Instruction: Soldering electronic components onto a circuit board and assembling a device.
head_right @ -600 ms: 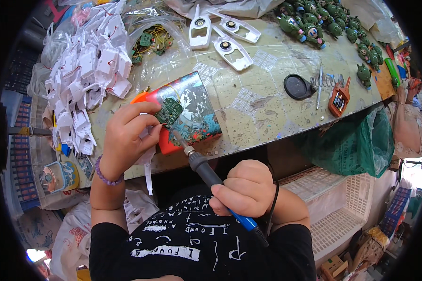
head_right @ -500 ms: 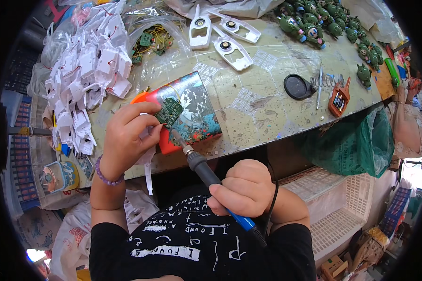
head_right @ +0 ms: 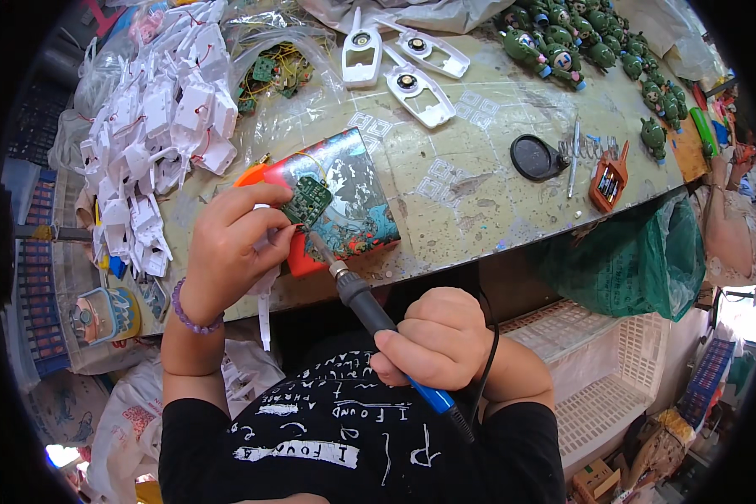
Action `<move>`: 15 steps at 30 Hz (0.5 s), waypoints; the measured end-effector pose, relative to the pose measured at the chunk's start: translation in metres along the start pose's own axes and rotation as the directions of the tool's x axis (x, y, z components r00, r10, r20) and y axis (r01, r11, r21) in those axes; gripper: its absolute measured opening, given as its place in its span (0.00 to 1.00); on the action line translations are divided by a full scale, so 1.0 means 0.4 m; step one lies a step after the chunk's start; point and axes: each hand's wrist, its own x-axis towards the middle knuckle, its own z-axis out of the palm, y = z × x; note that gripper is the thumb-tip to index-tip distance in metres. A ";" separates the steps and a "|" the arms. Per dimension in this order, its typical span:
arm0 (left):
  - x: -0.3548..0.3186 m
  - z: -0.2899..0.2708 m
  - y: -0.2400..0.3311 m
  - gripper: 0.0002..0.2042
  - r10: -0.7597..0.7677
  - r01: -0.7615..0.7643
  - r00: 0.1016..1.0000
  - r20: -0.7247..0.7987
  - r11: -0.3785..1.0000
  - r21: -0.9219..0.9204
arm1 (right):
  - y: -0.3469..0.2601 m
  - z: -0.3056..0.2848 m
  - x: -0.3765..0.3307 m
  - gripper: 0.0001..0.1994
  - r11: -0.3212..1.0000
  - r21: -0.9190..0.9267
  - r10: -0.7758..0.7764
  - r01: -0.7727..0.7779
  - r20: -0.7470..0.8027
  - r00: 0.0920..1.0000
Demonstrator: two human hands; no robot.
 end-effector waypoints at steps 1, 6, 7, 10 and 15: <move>0.000 -0.001 0.001 0.07 -0.002 0.002 1.000 0.000 1.000 0.003 | 0.000 0.000 -0.002 0.14 1.000 0.000 -0.004 0.004 0.005 1.000; -0.002 0.001 0.002 0.06 -0.001 0.001 1.000 0.001 1.000 -0.004 | -0.003 0.006 -0.008 0.13 1.000 -0.015 -0.021 0.021 0.002 1.000; -0.001 0.001 0.004 0.06 -0.002 0.002 1.000 0.004 1.000 -0.006 | -0.002 0.006 -0.009 0.13 0.999 -0.017 -0.038 0.038 0.011 0.999; -0.006 0.004 0.007 0.06 -0.032 0.032 0.999 0.008 0.999 -0.020 | -0.001 0.015 -0.013 0.13 0.997 -0.020 -0.076 0.077 0.018 0.997; -0.007 0.006 0.009 0.06 -0.038 0.038 0.999 -0.001 0.999 -0.023 | -0.004 0.019 -0.009 0.12 0.992 -0.032 -0.122 0.124 0.055 0.991</move>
